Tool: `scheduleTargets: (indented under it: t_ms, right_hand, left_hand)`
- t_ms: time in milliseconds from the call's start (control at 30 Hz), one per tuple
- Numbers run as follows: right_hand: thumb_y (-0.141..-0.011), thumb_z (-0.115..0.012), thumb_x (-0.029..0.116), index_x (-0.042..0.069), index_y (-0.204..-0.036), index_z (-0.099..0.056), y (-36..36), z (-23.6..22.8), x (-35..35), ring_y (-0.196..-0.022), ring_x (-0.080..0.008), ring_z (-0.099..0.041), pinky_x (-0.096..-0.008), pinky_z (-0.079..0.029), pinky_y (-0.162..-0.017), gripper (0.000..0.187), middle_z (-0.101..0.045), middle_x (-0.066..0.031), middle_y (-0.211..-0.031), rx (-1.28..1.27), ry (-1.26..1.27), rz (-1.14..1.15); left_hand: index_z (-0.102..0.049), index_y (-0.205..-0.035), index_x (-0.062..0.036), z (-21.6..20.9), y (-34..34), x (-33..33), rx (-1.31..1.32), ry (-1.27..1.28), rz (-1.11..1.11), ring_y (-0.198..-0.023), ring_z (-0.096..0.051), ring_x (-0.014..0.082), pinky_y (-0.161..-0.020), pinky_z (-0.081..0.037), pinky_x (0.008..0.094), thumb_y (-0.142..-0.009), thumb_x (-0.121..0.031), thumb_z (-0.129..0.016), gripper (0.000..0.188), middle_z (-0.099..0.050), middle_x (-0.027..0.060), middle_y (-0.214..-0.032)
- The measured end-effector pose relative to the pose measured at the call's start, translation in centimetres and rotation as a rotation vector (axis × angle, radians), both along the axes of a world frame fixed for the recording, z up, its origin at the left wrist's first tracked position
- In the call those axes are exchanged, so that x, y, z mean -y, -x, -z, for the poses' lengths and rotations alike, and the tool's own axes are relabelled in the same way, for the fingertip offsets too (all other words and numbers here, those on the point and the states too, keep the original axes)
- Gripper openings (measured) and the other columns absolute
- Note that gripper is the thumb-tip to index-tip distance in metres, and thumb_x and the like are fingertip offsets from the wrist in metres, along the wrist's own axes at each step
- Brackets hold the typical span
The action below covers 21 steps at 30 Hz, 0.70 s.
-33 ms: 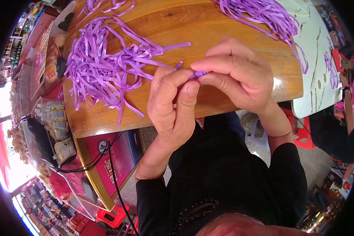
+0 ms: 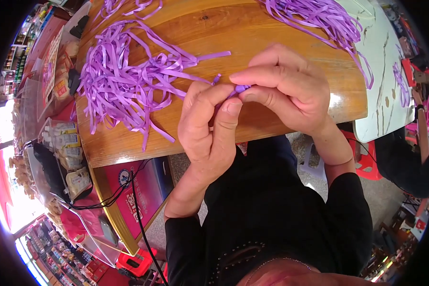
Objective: Tying small knots into a series of purple ribbons on a wooden workbench.
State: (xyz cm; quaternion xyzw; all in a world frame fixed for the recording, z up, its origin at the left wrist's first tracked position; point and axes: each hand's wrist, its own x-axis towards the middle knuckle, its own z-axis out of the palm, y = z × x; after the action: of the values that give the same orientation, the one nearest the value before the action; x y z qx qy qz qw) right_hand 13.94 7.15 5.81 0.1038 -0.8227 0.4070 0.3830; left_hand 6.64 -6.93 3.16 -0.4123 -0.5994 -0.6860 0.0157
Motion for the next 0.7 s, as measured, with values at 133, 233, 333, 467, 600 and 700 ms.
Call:
scheduleTargets:
  t_ms: [133, 233, 333, 467, 600, 700]
  right_hand:
    - [-0.07, -0.07, 0.002, 0.001, -0.101, -0.066, -0.1, -0.1, -0.2, -0.068, -0.0176, -0.054, -0.0259, -0.041, -0.057, 0.031, -0.058, -0.0083, -0.079, 0.062, -0.001, -0.067]
    - [-0.071, -0.068, 0.001, 0.0, -0.106, -0.064, -0.4, -0.3, -0.4, -0.071, -0.0163, -0.054, -0.0248, -0.042, -0.058, 0.035, -0.058, -0.0083, -0.08, 0.084, 0.016, -0.034]
    - [-0.072, -0.068, -0.002, -0.002, -0.106, -0.064, -0.7, 0.0, -0.7, -0.071, -0.0159, -0.056, -0.0241, -0.043, -0.059, 0.034, -0.059, -0.0089, -0.081, 0.076, 0.066, -0.03]
    - [-0.072, -0.068, -0.005, -0.005, -0.096, -0.064, -1.1, 0.8, -0.1, -0.07, -0.0176, -0.058, -0.0246, -0.045, -0.061, 0.025, -0.061, -0.0114, -0.081, 0.121, 0.367, -0.023]
    - [-0.07, -0.069, -0.004, -0.004, -0.087, -0.063, -0.8, 0.6, -1.1, -0.069, -0.0179, -0.058, -0.0245, -0.045, -0.06, 0.018, -0.061, -0.0128, -0.081, 0.047, 0.193, -0.086]
    - [-0.069, -0.07, -0.003, -0.003, -0.087, -0.064, -0.6, 0.8, -1.2, -0.069, -0.0178, -0.058, -0.0243, -0.045, -0.059, 0.019, -0.061, -0.013, -0.081, 0.064, 0.195, -0.12]
  left_hand:
    - [-0.062, -0.09, 0.0028, 0.5, -0.1, 0.2, 0.202, -0.029, 0.064, -0.065, -0.043, 0.0106, -0.059, -0.036, 0.0222, -0.082, -0.001, -0.064, 0.01, -0.051, 0.0023, -0.072]
    - [-0.063, -0.091, 0.0027, 0.5, -0.2, 0.3, 0.194, 0.017, 0.069, -0.065, -0.043, 0.0099, -0.059, -0.035, 0.0212, -0.081, -0.001, -0.064, 0.01, -0.05, 0.0016, -0.072]
    - [-0.063, -0.091, 0.0022, 0.8, -0.1, 0.2, 0.224, 0.029, 0.055, -0.064, -0.043, 0.0099, -0.059, -0.035, 0.0209, -0.081, -0.001, -0.065, 0.011, -0.05, 0.0016, -0.072]
    - [-0.064, -0.092, 0.002, 0.6, -0.1, 0.2, 0.215, 0.047, 0.023, -0.064, -0.043, 0.0099, -0.058, -0.035, 0.0207, -0.08, -0.001, -0.065, 0.012, -0.049, 0.0016, -0.071]
    - [-0.063, -0.092, 0.0021, 0.5, -0.1, 0.0, 0.106, 0.061, 0.013, -0.063, -0.044, 0.0113, -0.057, -0.036, 0.0221, -0.078, 0.001, -0.067, 0.014, -0.055, 0.0044, -0.073]
    - [-0.063, -0.092, 0.0023, 0.6, 0.0, -0.2, 0.072, 0.048, 0.013, -0.063, -0.046, 0.0123, -0.056, -0.038, 0.0228, -0.077, 0.001, -0.067, 0.015, -0.06, 0.0069, -0.076]
